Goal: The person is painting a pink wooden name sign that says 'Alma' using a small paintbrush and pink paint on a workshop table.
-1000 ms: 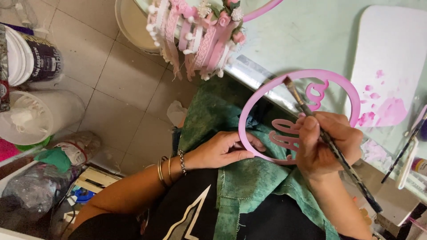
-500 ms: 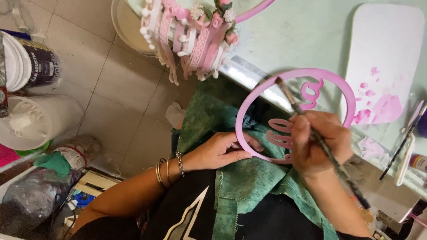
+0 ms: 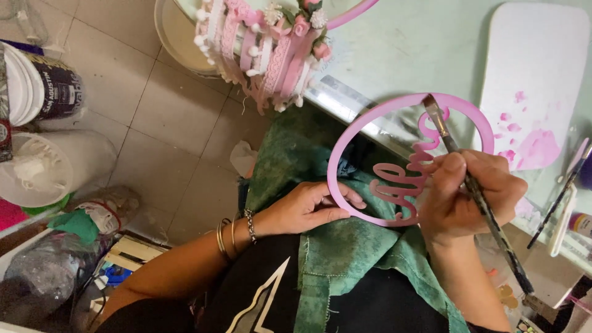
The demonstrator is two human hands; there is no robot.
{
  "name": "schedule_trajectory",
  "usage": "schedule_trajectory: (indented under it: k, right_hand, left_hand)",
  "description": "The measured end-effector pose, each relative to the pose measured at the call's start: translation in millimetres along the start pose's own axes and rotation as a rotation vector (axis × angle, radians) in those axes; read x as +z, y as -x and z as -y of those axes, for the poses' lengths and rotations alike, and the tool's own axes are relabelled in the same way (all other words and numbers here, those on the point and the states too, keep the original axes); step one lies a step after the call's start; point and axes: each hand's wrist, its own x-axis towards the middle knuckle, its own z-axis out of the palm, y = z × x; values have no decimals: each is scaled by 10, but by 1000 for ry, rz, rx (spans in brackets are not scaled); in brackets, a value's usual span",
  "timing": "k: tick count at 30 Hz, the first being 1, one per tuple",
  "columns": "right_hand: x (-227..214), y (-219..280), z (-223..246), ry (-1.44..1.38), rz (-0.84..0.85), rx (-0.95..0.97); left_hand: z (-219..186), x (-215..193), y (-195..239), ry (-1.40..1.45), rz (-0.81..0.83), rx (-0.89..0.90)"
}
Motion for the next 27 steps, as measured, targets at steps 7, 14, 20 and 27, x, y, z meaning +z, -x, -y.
schedule_trajectory:
  k: [7,14,20,27]
  right_hand:
    - [59,60,12,-258,196,-31]
    - [7,151,253,-143,407,375]
    - [125,0,195,-312,226,61]
    - [132,-222,533,-449,509,327]
  left_hand:
    - [-17,0,-7,1,10,-29]
    - [130,43,6,256,-81,28]
    - [-80,-38,10,24,14,23]
    - [-40,-36,30,-9,10,-17]
